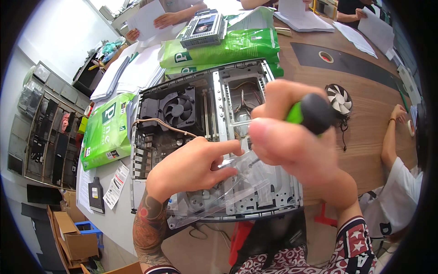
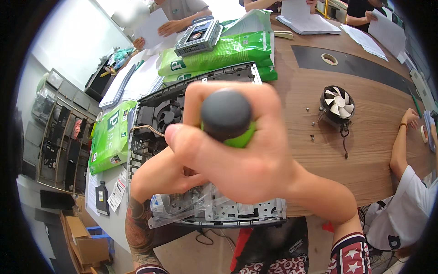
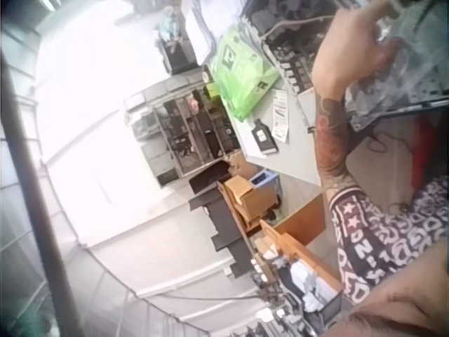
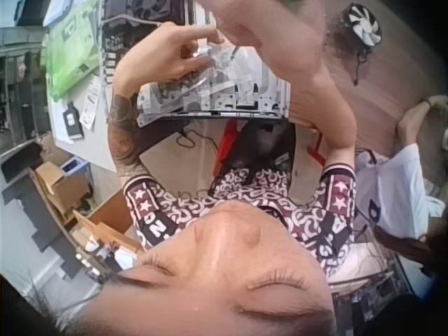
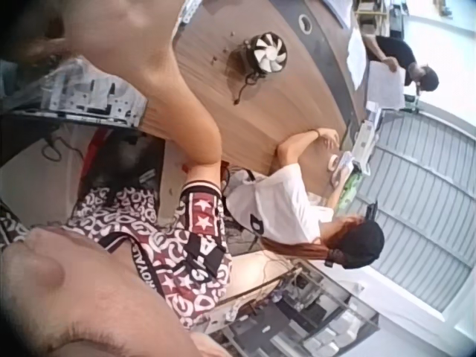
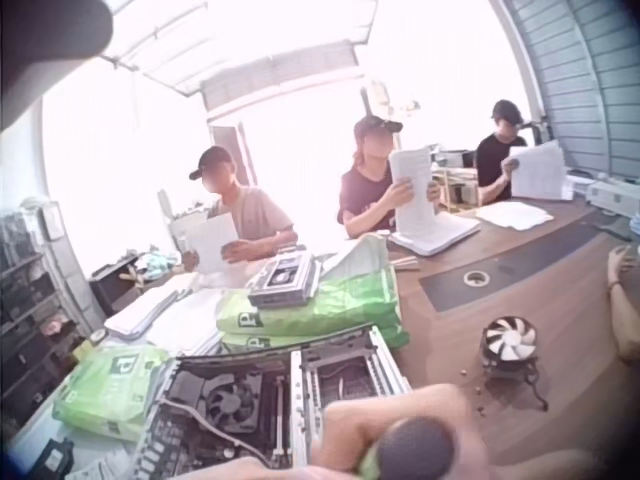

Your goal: The person uses a screwdriver to remove and reinstall a fan and a metal bracket inside a computer chassis, while also handling a plastic bag.

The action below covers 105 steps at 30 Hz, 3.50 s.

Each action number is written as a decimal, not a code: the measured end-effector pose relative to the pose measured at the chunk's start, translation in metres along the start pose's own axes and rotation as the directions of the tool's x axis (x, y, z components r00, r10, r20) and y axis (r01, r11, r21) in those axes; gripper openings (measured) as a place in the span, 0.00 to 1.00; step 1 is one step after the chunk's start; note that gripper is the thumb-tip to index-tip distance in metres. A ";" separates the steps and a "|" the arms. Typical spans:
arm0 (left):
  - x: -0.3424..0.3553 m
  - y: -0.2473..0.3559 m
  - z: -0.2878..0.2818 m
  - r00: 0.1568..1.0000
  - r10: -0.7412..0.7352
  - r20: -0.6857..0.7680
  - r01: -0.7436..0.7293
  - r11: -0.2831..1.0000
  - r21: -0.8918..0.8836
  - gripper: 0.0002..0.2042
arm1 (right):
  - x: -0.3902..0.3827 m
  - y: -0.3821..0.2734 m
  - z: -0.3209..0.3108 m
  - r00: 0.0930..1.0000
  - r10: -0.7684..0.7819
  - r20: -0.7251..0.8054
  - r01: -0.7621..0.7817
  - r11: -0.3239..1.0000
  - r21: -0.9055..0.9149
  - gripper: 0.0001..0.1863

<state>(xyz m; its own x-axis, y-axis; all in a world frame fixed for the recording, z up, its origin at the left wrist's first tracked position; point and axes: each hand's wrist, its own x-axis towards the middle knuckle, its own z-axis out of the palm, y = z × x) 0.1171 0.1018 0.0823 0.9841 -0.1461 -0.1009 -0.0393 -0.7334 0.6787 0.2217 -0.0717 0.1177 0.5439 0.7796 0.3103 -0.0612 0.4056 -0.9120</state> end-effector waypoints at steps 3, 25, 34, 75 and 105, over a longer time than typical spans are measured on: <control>0.000 -0.007 0.003 1.000 0.005 -0.002 -0.005 1.000 0.009 0.13 | 0.005 0.020 -0.001 0.988 -0.148 0.045 0.152 0.979 -0.133 0.13; -0.003 -0.009 0.003 0.997 0.080 -0.009 -0.078 0.985 0.156 0.13 | 0.008 0.023 0.001 0.978 -0.171 0.115 0.181 0.980 -0.086 0.12; 0.001 -0.005 0.001 0.997 0.073 -0.011 -0.073 0.997 0.022 0.10 | 0.001 0.028 0.002 0.937 -0.287 0.199 0.326 0.923 -0.204 0.12; 0.002 -0.011 0.005 0.986 0.139 -0.088 -0.136 0.990 0.039 0.11 | 0.002 0.032 -0.002 0.936 -0.310 0.167 0.342 0.916 -0.212 0.13; 0.001 -0.018 0.000 0.989 0.149 -0.025 -0.140 0.965 0.222 0.13 | -0.001 0.028 0.006 0.936 -0.317 0.153 0.347 0.901 -0.259 0.13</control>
<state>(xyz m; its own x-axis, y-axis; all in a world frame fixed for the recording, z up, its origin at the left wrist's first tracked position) 0.1185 0.1147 0.0704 0.9712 -0.2373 0.0194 -0.2141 -0.8348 0.5071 0.2140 -0.0583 0.0938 0.4002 0.6744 0.6205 0.3504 0.5130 -0.7836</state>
